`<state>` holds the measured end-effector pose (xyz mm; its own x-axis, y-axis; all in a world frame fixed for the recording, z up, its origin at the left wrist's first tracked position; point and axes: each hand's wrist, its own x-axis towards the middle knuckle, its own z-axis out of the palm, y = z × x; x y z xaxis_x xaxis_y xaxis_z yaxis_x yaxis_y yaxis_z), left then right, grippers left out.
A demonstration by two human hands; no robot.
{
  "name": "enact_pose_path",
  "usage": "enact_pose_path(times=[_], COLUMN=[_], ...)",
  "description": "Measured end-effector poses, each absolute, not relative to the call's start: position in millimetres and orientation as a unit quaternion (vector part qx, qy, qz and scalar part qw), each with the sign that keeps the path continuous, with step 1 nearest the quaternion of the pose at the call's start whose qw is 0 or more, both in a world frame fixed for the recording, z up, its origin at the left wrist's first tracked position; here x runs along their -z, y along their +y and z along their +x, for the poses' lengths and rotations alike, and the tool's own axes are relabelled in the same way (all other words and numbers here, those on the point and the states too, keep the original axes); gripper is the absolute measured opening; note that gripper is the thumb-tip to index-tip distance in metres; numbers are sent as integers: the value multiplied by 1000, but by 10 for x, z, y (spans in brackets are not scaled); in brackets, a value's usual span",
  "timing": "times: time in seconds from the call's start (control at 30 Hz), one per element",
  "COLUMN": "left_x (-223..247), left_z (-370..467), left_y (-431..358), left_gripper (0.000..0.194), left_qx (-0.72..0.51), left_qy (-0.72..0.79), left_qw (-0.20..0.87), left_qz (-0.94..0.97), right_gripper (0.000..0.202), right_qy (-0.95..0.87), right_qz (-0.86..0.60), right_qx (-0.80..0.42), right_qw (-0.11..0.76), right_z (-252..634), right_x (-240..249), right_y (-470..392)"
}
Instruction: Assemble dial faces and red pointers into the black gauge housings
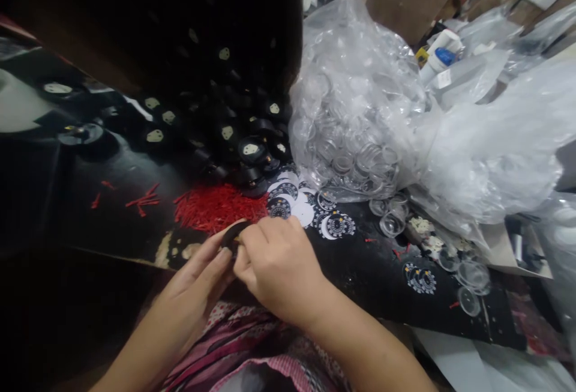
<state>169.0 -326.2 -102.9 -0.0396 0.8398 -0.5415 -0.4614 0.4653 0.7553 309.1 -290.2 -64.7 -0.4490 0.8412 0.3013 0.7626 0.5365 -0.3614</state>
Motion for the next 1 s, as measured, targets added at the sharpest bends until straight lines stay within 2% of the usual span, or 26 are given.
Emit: enact_pose_path(times=[0.13,0.27,0.37,0.4,0.43,0.47,0.53,0.83,1.0], left_x=[1035,1168,1234,1235,1228,1215,1185,1181,1199], left_z=[1811,1802,1753,1747,1747,1752,1771,1775,1773], left_y=[-3274,-3286,-3269,-3258,-3245,-3230,-3200,-3140,-3147], left_gripper=[32,38,41,40,38,38,37,37,33], left_qx=[-484,-491,-475,-476,-481,-486,-485,-479,-479], left_qy=[568,546,506,493,481,473,470,460,448], left_qw=[665,662,684,694,702,708,712,720,731], left_qz=[43,151,225,221,210,200,193,203,187], right_gripper=[16,5,10,15,20,21,25,28,26], right_qy=[-812,-760,-755,-753,-730,-704,-680,-691,-699], right_qz=[-524,-567,-536,-542,-599,-656,-693,-703,-689], right_qx=[-126,-249,-315,-296,-215,-125,-74,-38,-50], right_qw=[225,198,208,227,250,241,228,164,186], right_z=[3029,3103,3343,3449,3560,3669,3863,4083,4185], right_x=[597,501,522,554,592,633,703,833,790], right_y=[-2911,-2899,-2719,-2613,-2492,-2363,-2126,-1870,-1888])
